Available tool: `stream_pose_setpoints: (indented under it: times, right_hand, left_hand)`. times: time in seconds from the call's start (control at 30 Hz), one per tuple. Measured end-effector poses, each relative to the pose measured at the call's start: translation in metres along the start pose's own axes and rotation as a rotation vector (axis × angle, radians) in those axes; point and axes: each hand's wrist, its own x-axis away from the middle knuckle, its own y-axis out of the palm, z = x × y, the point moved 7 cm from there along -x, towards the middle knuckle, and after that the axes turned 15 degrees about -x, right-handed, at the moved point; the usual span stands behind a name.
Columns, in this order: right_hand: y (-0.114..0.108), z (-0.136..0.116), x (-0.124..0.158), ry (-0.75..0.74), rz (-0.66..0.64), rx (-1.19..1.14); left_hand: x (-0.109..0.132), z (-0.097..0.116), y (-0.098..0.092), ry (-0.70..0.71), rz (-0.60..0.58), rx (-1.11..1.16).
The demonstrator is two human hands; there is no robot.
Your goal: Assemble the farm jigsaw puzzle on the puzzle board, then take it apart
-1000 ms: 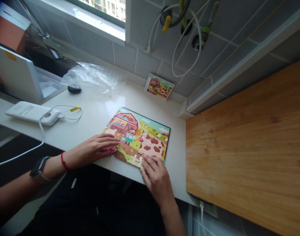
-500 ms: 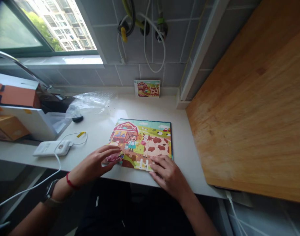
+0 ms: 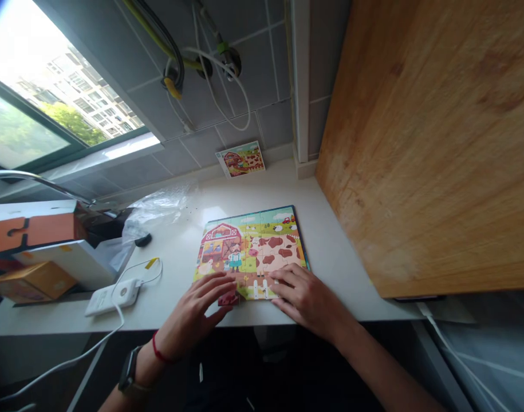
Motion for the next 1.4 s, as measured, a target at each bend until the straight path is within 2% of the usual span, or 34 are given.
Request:
stream_pose_setpoints:
  times: [0.13, 0.43, 0.77, 0.97, 1.13, 1.27, 1.4]
  right_hand:
    - [0.000, -0.001, 0.000, 0.004, -0.006, 0.009]
    - [-0.002, -0.006, -0.002, -0.002, 0.016, 0.019]
    - [-0.004, -0.007, 0.000, -0.019, 0.056, -0.020]
    - [-0.009, -0.007, 0.003, -0.060, 0.180, -0.064]
    - [-0.011, -0.009, 0.003, -0.096, 0.247, -0.061]
    - [-0.011, -0.008, 0.004, -0.085, 0.250, -0.050]
    - [-0.010, -0.004, 0.005, -0.050, 0.256, -0.059]
  left_hand:
    - [-0.001, 0.002, 0.015, 0.003, -0.010, 0.005]
    - [-0.006, -0.003, 0.017, -0.005, 0.077, -0.071]
    - [-0.013, -0.001, 0.004, 0.055, 0.181, -0.062]
    - [-0.012, -0.013, 0.007, -0.005, 0.227, -0.030]
    - [-0.012, -0.020, -0.001, -0.105, 0.248, 0.068]
    - [-0.015, -0.010, -0.007, -0.127, 0.344, 0.096]
    - [-0.025, 0.015, 0.004, -0.015, 0.278, 0.107]
